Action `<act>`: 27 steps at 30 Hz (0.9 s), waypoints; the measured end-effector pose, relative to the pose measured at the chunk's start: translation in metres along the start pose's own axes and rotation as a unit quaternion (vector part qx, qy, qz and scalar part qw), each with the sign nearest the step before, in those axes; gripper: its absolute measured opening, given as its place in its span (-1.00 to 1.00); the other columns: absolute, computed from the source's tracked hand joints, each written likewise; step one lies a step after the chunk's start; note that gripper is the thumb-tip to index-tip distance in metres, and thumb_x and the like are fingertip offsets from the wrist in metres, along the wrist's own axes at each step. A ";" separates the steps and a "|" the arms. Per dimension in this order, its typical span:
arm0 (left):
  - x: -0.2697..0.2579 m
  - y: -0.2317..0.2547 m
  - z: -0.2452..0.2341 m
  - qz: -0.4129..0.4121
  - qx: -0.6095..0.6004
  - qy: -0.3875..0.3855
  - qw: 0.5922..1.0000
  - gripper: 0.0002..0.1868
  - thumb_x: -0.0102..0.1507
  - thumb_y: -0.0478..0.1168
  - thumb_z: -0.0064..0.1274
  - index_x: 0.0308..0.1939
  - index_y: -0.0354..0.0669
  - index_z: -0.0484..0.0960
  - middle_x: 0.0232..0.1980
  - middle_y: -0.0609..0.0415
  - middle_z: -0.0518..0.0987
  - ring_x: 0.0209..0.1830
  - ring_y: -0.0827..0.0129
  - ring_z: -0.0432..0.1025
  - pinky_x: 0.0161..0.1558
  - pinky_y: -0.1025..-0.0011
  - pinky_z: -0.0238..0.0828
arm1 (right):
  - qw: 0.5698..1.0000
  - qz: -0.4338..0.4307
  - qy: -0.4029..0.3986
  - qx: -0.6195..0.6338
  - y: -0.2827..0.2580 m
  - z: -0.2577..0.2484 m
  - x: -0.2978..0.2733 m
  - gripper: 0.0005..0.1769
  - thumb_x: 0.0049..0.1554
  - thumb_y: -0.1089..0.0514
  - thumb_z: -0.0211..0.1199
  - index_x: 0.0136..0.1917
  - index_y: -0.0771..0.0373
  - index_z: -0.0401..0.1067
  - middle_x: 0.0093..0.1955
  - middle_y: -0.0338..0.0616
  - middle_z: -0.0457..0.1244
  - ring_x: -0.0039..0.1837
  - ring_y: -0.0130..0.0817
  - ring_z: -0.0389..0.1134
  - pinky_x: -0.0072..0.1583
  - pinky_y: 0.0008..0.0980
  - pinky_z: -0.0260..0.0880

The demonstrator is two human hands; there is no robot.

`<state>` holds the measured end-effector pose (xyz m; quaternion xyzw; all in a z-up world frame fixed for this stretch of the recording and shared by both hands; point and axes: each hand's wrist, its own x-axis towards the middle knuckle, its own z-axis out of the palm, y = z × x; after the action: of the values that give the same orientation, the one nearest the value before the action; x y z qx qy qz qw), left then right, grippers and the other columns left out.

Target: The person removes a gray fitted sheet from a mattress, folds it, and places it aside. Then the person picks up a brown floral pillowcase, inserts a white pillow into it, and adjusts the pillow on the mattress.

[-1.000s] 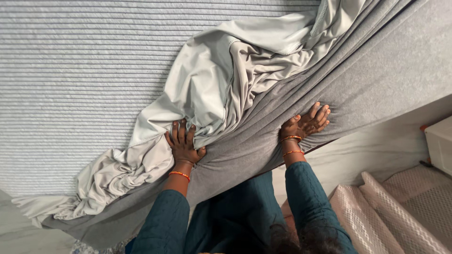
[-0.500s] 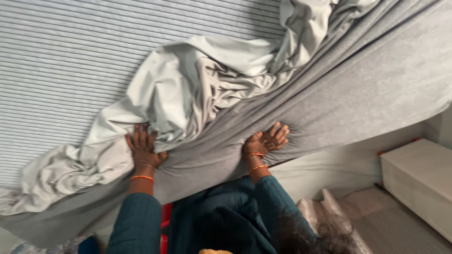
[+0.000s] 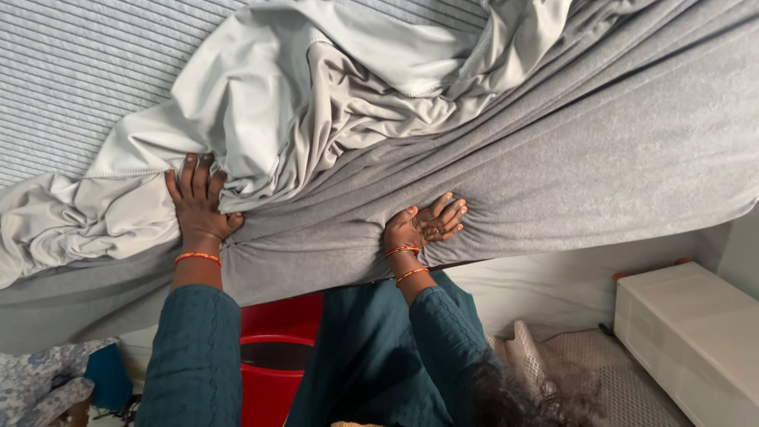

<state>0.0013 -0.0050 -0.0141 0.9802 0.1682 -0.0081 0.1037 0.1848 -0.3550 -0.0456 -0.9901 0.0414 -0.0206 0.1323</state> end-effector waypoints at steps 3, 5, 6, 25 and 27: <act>0.012 0.004 -0.004 -0.016 0.029 -0.022 0.999 -0.24 0.23 0.36 -0.33 0.29 -0.06 0.37 0.56 -0.06 0.24 0.67 -0.02 -0.05 0.52 -0.34 -0.35 | 1.000 0.004 0.021 0.016 -0.001 0.008 0.005 -0.23 0.28 -0.06 -0.21 0.65 0.35 -0.07 0.71 0.20 -0.23 0.75 0.10 -0.28 0.66 0.18 -0.47; 0.004 0.010 -0.010 0.002 0.024 -0.003 1.000 -0.27 0.30 0.31 -0.29 0.36 -0.07 0.36 0.62 -0.06 0.22 0.72 -0.02 -0.05 0.58 -0.35 -0.35 | 0.999 0.009 0.045 0.009 0.009 0.000 -0.007 -0.24 0.28 -0.07 -0.14 0.65 0.27 -0.04 0.71 0.16 -0.22 0.76 0.06 -0.27 0.69 0.16 -0.44; 0.003 0.012 -0.012 0.008 0.024 0.013 1.000 -0.28 0.33 0.29 -0.27 0.40 -0.08 0.35 0.65 -0.07 0.21 0.75 -0.02 -0.05 0.62 -0.35 -0.36 | 1.000 0.004 0.026 0.013 0.011 -0.001 -0.007 -0.22 0.26 -0.06 -0.12 0.66 0.30 -0.05 0.71 0.20 -0.23 0.75 0.09 -0.29 0.68 0.18 -0.45; 0.198 0.293 -0.026 0.044 -0.207 0.167 0.963 -0.03 0.39 -0.17 0.10 0.72 0.19 -0.22 0.76 -0.05 -0.19 0.75 0.00 -0.27 0.68 -0.02 -0.07 | 0.993 -0.104 -0.022 -0.045 0.168 -0.031 0.227 -0.34 0.33 -0.07 0.06 0.58 0.24 0.10 0.59 0.32 -0.12 0.62 0.26 -0.31 0.50 0.36 -0.45; 0.237 0.352 -0.016 0.084 -0.159 0.146 0.973 0.05 0.34 0.16 0.16 0.68 0.25 -0.25 0.70 -0.25 -0.20 0.74 -0.16 -0.37 0.57 -0.36 -0.34 | 0.992 -0.114 -0.016 -0.046 0.180 -0.044 0.260 -0.46 0.30 -0.04 0.10 0.48 0.16 0.22 0.54 0.21 -0.04 0.61 0.21 -0.23 0.52 0.32 -0.38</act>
<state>0.3412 -0.2489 0.0604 0.9523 0.0975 0.1711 0.2330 0.4278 -0.5626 -0.0430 -0.9936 -0.0726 -0.0180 0.0843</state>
